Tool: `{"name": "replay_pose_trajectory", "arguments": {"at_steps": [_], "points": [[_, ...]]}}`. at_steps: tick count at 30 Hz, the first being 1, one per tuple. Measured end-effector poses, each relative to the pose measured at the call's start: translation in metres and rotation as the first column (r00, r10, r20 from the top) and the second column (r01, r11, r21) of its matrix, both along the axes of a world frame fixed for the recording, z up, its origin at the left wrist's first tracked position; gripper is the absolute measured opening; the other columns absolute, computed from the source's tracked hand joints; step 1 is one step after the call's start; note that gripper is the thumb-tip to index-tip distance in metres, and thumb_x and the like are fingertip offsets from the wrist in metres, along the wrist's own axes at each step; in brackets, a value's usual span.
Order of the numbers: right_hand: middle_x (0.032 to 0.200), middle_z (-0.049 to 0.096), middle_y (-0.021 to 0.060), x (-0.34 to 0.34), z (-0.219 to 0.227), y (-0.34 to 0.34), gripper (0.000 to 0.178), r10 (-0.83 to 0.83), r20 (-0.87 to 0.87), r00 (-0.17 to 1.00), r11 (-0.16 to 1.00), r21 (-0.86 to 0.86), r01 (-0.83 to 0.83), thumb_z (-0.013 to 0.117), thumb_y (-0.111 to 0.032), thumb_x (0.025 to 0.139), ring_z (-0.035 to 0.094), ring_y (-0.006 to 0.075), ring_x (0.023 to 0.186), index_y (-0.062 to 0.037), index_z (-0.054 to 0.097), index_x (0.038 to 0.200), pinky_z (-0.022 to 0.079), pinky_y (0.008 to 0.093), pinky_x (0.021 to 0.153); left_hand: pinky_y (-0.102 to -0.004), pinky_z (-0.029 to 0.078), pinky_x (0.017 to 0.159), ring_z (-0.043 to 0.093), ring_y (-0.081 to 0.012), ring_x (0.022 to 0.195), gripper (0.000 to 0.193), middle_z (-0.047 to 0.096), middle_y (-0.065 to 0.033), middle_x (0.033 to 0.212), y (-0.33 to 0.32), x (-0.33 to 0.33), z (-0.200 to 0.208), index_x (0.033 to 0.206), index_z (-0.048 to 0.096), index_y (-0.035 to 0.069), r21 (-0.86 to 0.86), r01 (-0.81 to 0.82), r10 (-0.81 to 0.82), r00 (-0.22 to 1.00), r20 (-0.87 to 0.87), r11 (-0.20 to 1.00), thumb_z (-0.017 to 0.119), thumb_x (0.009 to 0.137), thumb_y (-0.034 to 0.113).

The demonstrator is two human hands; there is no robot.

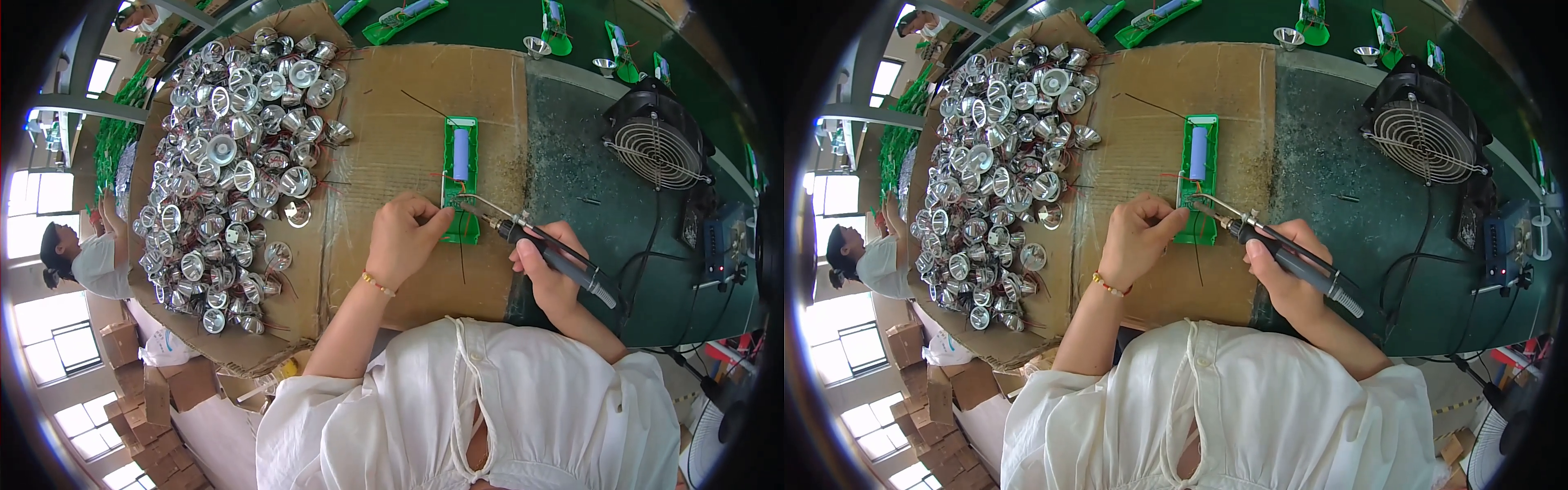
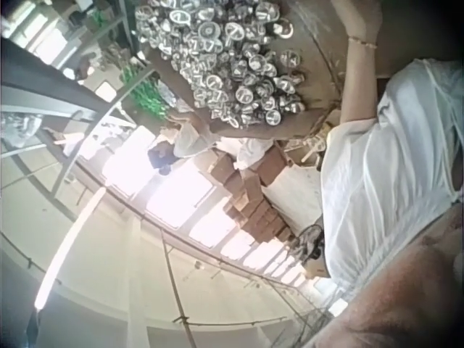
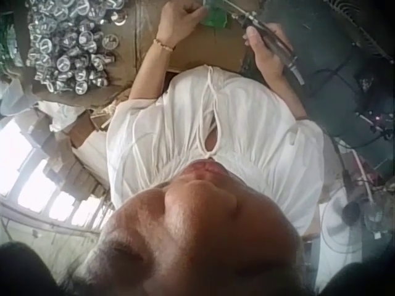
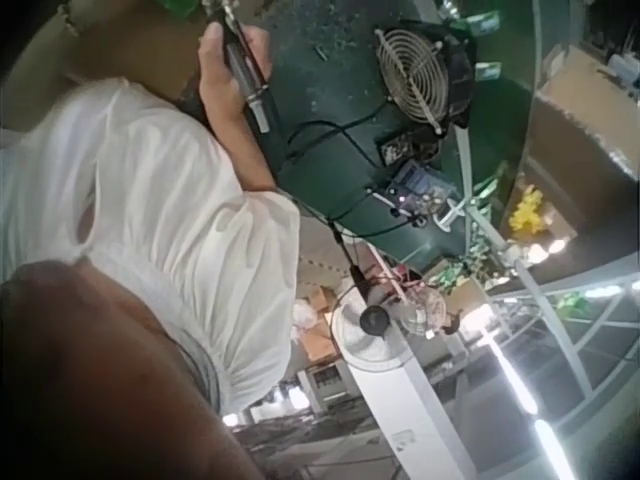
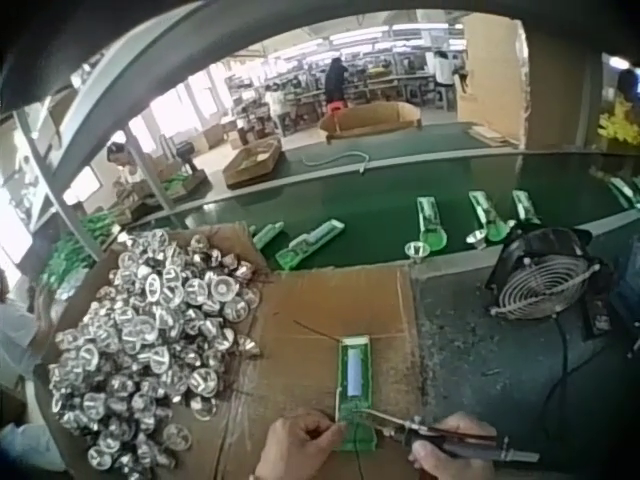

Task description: Soldering electronic components and wires onto circuit boards for flashlight assembly.

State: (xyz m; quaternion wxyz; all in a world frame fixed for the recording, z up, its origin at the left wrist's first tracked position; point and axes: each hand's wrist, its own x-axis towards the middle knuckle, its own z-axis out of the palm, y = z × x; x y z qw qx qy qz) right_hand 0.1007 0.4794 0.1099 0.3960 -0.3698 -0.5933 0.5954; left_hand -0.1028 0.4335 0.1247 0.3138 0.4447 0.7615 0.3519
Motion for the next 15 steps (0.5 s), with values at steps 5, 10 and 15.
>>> {"name": "replay_pose_trajectory", "arguments": {"at_steps": [5, 10, 15], "points": [[0.065, 0.060, 0.0090, -0.003, 0.003, 0.000, 0.014, -0.030, -0.050, 0.998, 0.993, -0.112, 0.024, 0.062, -0.008, 0.080, 0.057, 0.0097, 0.054, 0.0012, 0.051, 0.082, 0.046, 0.0214, 0.049, -0.0297, 0.042, 0.053, 0.054, -0.0196, 0.057, 0.023, 0.058, -0.0111, 0.068, 0.001, -0.005, -0.002, 0.067, 0.063, -0.001, -0.047, -0.001, 0.003, 0.998, 0.059, 0.999, 0.068, 0.073, 0.020], [0.067, 0.059, 0.0100, -0.002, 0.008, 0.001, 0.013, -0.067, -0.055, 0.996, 0.975, -0.215, 0.053, 0.060, -0.007, 0.081, 0.056, 0.0105, 0.055, 0.0008, 0.050, 0.085, 0.047, 0.0218, 0.050, -0.0295, 0.042, 0.052, 0.054, -0.0180, 0.057, 0.024, 0.057, -0.0099, 0.067, 0.005, -0.007, 0.001, 0.066, 0.063, -0.001, -0.115, 0.004, 0.010, 0.993, 0.121, 0.993, 0.068, 0.073, 0.021], [0.070, 0.059, 0.0106, 0.006, 0.010, 0.003, 0.013, -0.081, -0.120, 0.989, 0.981, -0.185, 0.058, 0.057, -0.005, 0.083, 0.058, 0.0118, 0.058, 0.0009, 0.048, 0.090, 0.049, 0.0230, 0.053, -0.0293, 0.041, 0.051, 0.053, -0.0167, 0.055, 0.025, 0.057, -0.0094, 0.066, 0.004, -0.009, -0.003, 0.065, 0.062, -0.002, -0.043, 0.019, -0.015, 0.996, 0.082, 0.999, 0.069, 0.073, 0.021]]}}
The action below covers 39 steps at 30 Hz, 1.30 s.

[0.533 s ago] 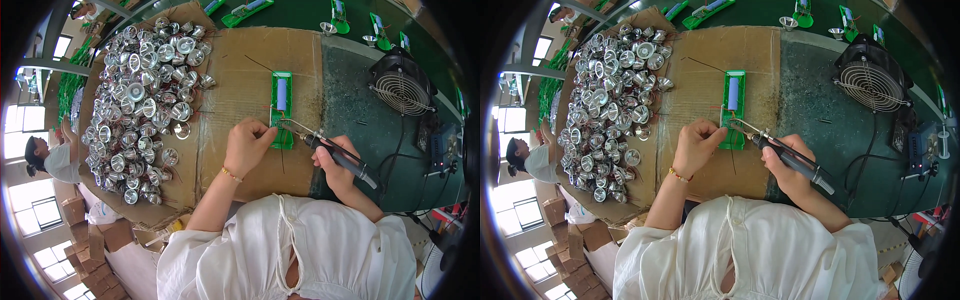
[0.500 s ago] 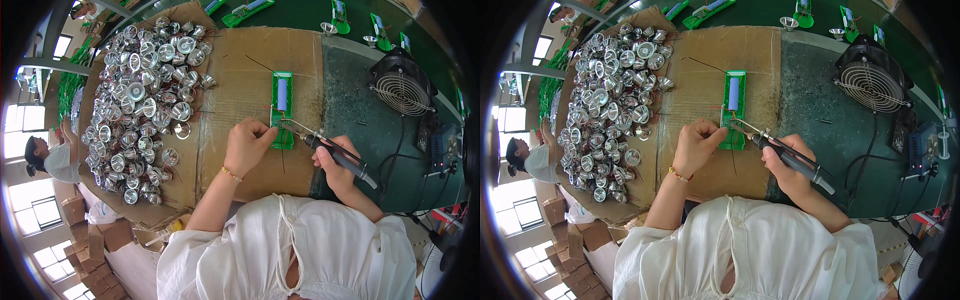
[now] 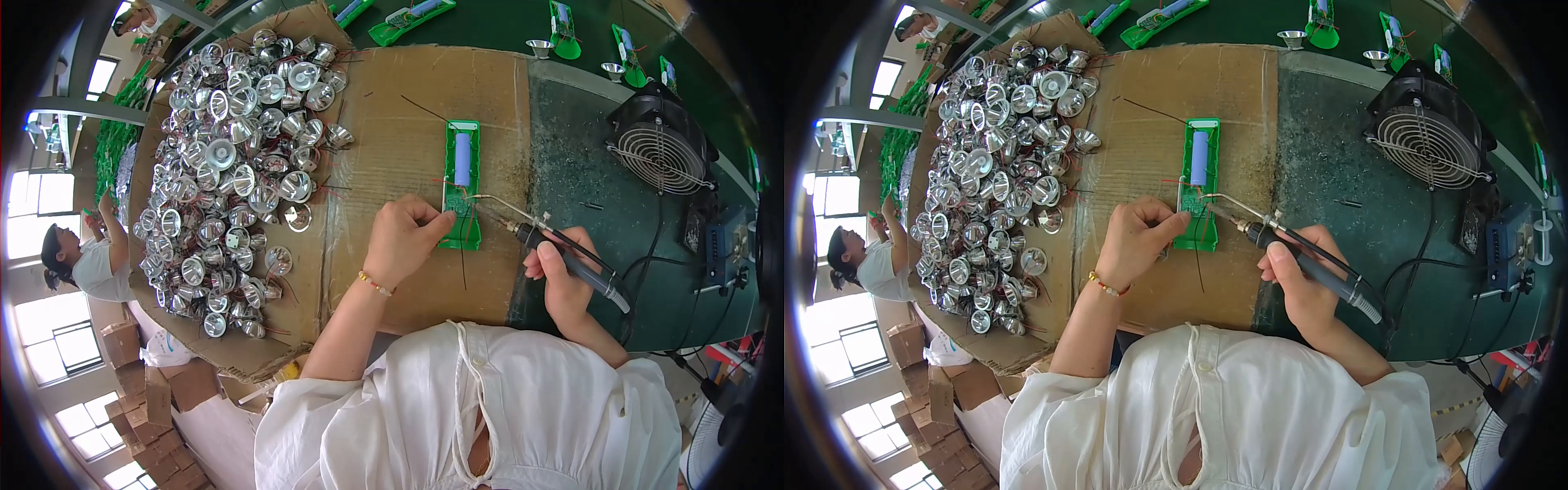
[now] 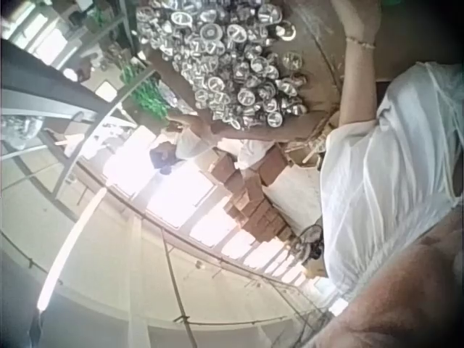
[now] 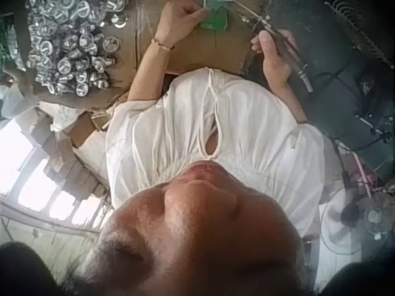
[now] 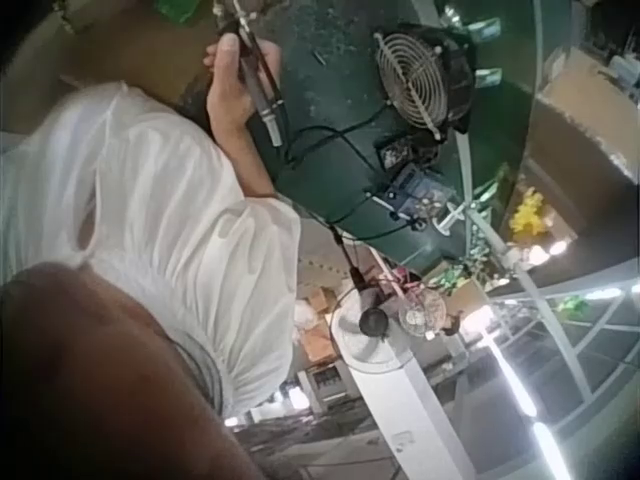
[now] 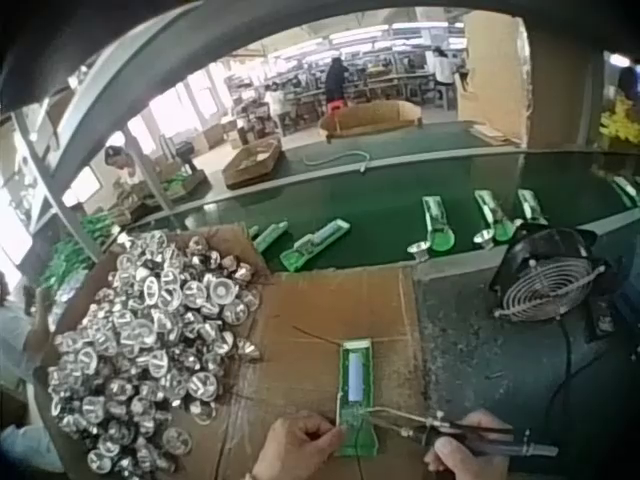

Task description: Soldering electronic components and wires onto circuit boards for flashlight assembly.

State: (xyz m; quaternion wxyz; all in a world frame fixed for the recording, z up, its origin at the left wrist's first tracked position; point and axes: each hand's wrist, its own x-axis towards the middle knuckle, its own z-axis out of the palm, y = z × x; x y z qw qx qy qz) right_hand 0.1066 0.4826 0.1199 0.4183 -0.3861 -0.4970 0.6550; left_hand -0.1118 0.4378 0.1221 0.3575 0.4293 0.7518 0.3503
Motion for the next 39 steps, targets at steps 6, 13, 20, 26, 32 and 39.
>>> {"name": "replay_pose_trajectory", "arguments": {"at_steps": [6, 13, 20, 26, 32, 39], "points": [[0.072, 0.059, 0.0113, -0.002, 0.000, -0.002, 0.014, 0.029, 0.020, 0.999, 1.000, -0.010, -0.029, 0.058, -0.006, 0.082, 0.058, 0.0120, 0.061, 0.0017, 0.049, 0.088, 0.049, 0.0232, 0.053, -0.0284, 0.041, 0.050, 0.052, -0.0145, 0.053, 0.024, 0.056, -0.0080, 0.066, 0.001, 0.001, 0.000, 0.065, 0.061, -0.002, -0.014, -0.012, 0.012, 1.000, 0.025, 1.000, 0.069, 0.073, 0.020], [0.066, 0.058, 0.0098, -0.007, -0.004, -0.004, 0.014, 0.092, 0.067, 0.993, 0.994, 0.054, -0.096, 0.056, -0.010, 0.084, 0.055, 0.0107, 0.053, 0.0000, 0.048, 0.088, 0.045, 0.0220, 0.049, -0.0273, 0.040, 0.049, 0.051, -0.0123, 0.054, 0.024, 0.055, -0.0068, 0.065, -0.001, 0.003, 0.001, 0.064, 0.061, -0.003, -0.028, -0.014, 0.016, 0.997, 0.072, 1.000, 0.068, 0.074, 0.018], [0.069, 0.060, 0.0101, -0.002, -0.006, -0.001, 0.014, -0.036, -0.009, 0.999, 0.999, -0.038, 0.035, 0.058, -0.008, 0.083, 0.057, 0.0107, 0.057, 0.0008, 0.049, 0.089, 0.048, 0.0222, 0.053, -0.0268, 0.040, 0.047, 0.050, -0.0115, 0.051, 0.025, 0.055, -0.0070, 0.065, 0.002, 0.000, 0.000, 0.064, 0.060, -0.003, -0.063, -0.025, 0.031, 0.994, 0.107, 0.998, 0.068, 0.074, 0.018], [0.068, 0.059, 0.0095, 0.000, 0.001, -0.002, 0.014, -0.006, 0.035, 0.999, 1.000, -0.014, 0.006, 0.058, -0.009, 0.083, 0.056, 0.0104, 0.057, 0.0000, 0.049, 0.090, 0.046, 0.0216, 0.052, -0.0277, 0.041, 0.049, 0.052, -0.0132, 0.053, 0.024, 0.056, -0.0084, 0.065, 0.002, -0.002, 0.002, 0.063, 0.061, -0.002, -0.002, -0.013, 0.014, 0.996, 0.083, 1.000, 0.068, 0.072, 0.019], [0.065, 0.058, 0.0090, 0.007, -0.011, -0.006, 0.015, -0.050, 0.051, 0.997, 0.998, 0.028, 0.049, 0.058, -0.010, 0.083, 0.053, 0.0102, 0.051, 0.0002, 0.049, 0.090, 0.044, 0.0209, 0.049, -0.0333, 0.044, 0.055, 0.057, -0.0238, 0.058, 0.024, 0.058, -0.0127, 0.067, -0.003, 0.005, -0.008, 0.065, 0.062, 0.000, 0.004, -0.016, 0.016, 0.998, -0.056, 1.000, 0.066, 0.070, 0.023], [0.064, 0.057, 0.0088, 0.013, -0.010, -0.007, 0.018, -0.085, 0.064, 0.994, 0.995, 0.048, 0.082, 0.057, -0.014, 0.083, 0.051, 0.0105, 0.050, 0.0004, 0.048, 0.089, 0.042, 0.0205, 0.047, -0.0303, 0.046, 0.064, 0.058, -0.0194, 0.070, 0.018, 0.062, -0.0081, 0.087, -0.040, 0.006, 0.000, 0.095, 0.063, 0.002, 0.279, -0.145, 0.107, 0.983, 0.148, 0.949, 0.060, 0.081, 0.013]]}}
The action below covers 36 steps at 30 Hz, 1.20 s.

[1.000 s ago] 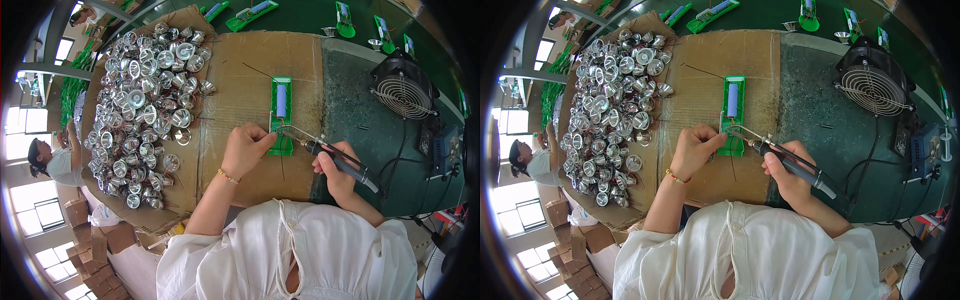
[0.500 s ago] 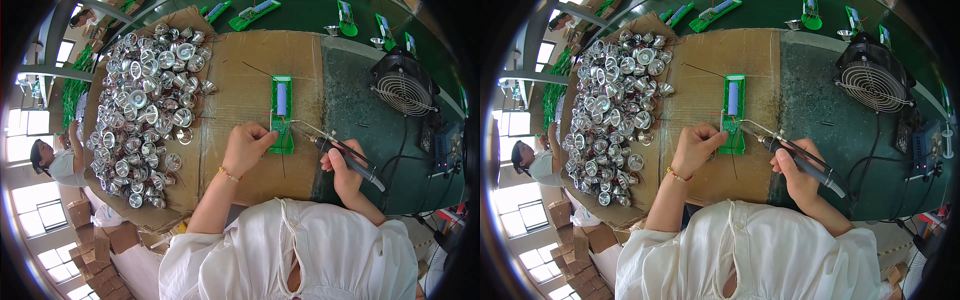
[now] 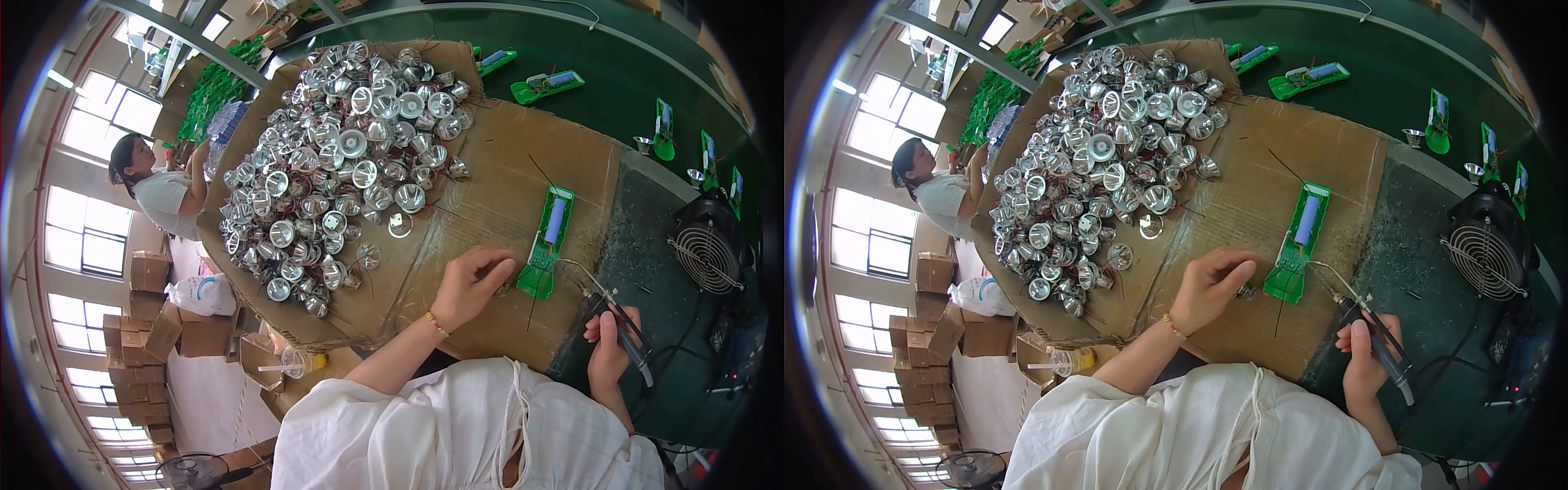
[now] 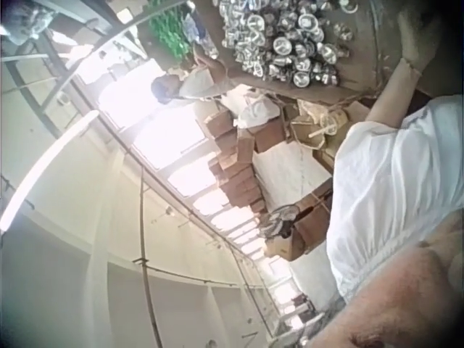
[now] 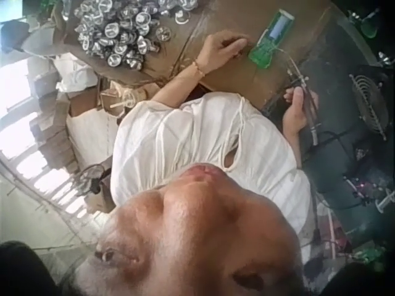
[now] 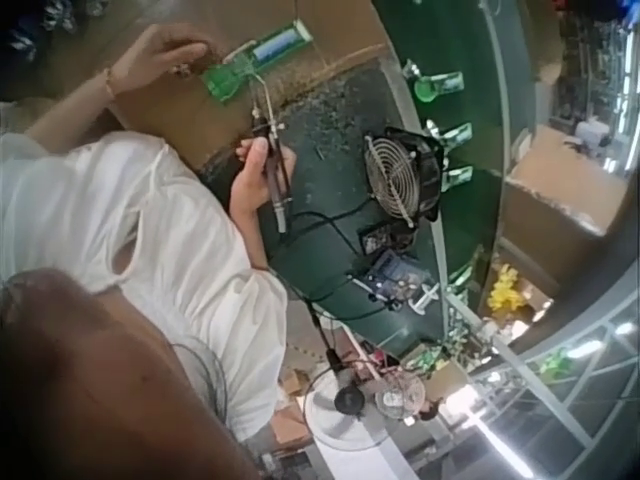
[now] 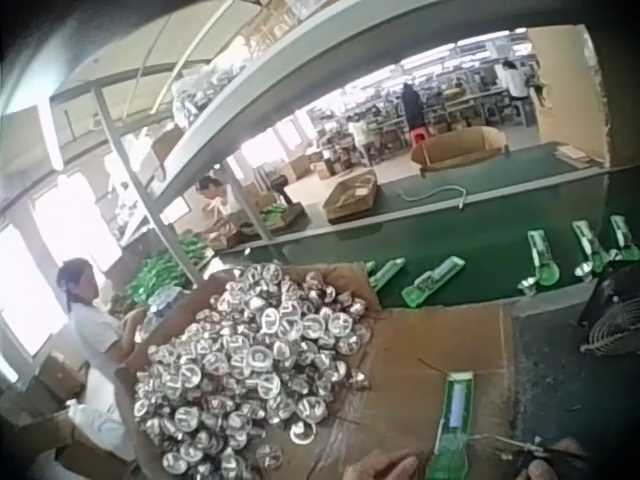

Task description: Soldering electronic components and wires onto circuit boards for flashlight assembly.

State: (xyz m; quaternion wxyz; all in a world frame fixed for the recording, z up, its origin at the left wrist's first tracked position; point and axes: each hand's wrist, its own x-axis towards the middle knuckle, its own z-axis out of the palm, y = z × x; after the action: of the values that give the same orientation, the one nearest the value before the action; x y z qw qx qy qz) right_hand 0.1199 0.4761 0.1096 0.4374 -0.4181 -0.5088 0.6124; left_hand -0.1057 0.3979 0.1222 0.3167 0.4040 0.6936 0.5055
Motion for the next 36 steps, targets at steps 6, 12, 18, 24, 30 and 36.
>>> {"name": "replay_pose_trajectory", "arguments": {"at_steps": [6, 12, 18, 24, 30, 36], "points": [[0.065, 0.058, 0.0093, -0.005, 0.004, -0.002, 0.017, 0.035, -0.008, 0.999, 0.999, -0.028, -0.035, 0.057, -0.012, 0.083, 0.052, 0.0105, 0.052, 0.0008, 0.048, 0.089, 0.044, 0.0211, 0.050, -0.0300, 0.045, 0.071, 0.055, -0.0202, 0.085, 0.013, 0.059, -0.0059, 0.091, -0.001, 0.002, 0.002, 0.085, 0.067, 0.005, 0.119, 0.194, -0.135, 0.913, -0.386, 0.974, 0.068, 0.074, 0.012], [0.068, 0.059, 0.0100, -0.005, 0.008, -0.005, 0.014, 0.056, -0.010, 0.998, 0.998, 0.000, -0.056, 0.059, -0.006, 0.081, 0.055, 0.0099, 0.054, 0.0011, 0.049, 0.088, 0.047, 0.0215, 0.052, -0.0283, 0.043, 0.061, 0.053, -0.0184, 0.073, 0.007, 0.056, -0.0068, 0.081, 0.011, 0.011, -0.004, 0.075, 0.065, 0.003, 0.069, 0.069, -0.038, 0.925, -0.378, 0.995, 0.068, 0.071, 0.007], [0.070, 0.061, 0.0101, -0.008, 0.006, -0.004, 0.018, 0.105, 0.029, 0.994, 0.993, 0.058, -0.107, 0.062, -0.009, 0.080, 0.060, 0.0126, 0.062, 0.0030, 0.051, 0.086, 0.049, 0.0237, 0.054, -0.0265, 0.043, 0.056, 0.055, -0.0176, 0.067, 0.010, 0.057, -0.0073, 0.079, 0.017, 0.013, -0.004, 0.073, 0.065, 0.002, -0.054, -0.001, -0.016, 0.947, -0.320, 0.999, 0.068, 0.071, 0.011], [0.068, 0.059, 0.0105, -0.011, 0.007, -0.003, 0.014, 0.117, 0.043, 0.992, 0.989, 0.085, -0.120, 0.058, -0.008, 0.082, 0.057, 0.0115, 0.056, 0.0012, 0.049, 0.087, 0.048, 0.0232, 0.051, -0.0273, 0.044, 0.057, 0.056, -0.0182, 0.066, 0.010, 0.058, -0.0076, 0.078, 0.018, 0.014, -0.005, 0.071, 0.064, 0.001, -0.067, 0.007, -0.026, 0.958, -0.285, 0.998, 0.067, 0.071, 0.011], [0.068, 0.060, 0.0105, -0.010, 0.002, -0.002, 0.015, 0.148, 0.101, 0.984, 0.980, 0.122, -0.160, 0.060, -0.008, 0.082, 0.058, 0.0119, 0.058, 0.0017, 0.050, 0.086, 0.048, 0.0235, 0.052, -0.0250, 0.044, 0.054, 0.056, -0.0151, 0.061, 0.010, 0.057, -0.0078, 0.077, 0.019, 0.016, -0.002, 0.071, 0.064, 0.000, -0.086, -0.009, -0.011, 0.973, -0.231, 0.996, 0.066, 0.071, 0.009], [0.071, 0.060, 0.0108, -0.005, 0.008, -0.005, 0.016, 0.052, -0.024, 0.998, 0.999, -0.003, -0.052, 0.059, -0.008, 0.082, 0.057, 0.0115, 0.058, 0.0019, 0.049, 0.089, 0.049, 0.0234, 0.053, -0.0245, 0.044, 0.053, 0.055, -0.0136, 0.059, 0.011, 0.058, -0.0077, 0.076, 0.017, 0.015, -0.005, 0.070, 0.063, -0.001, -0.073, 0.001, -0.019, 0.969, -0.245, 0.997, 0.066, 0.072, 0.009]]}}
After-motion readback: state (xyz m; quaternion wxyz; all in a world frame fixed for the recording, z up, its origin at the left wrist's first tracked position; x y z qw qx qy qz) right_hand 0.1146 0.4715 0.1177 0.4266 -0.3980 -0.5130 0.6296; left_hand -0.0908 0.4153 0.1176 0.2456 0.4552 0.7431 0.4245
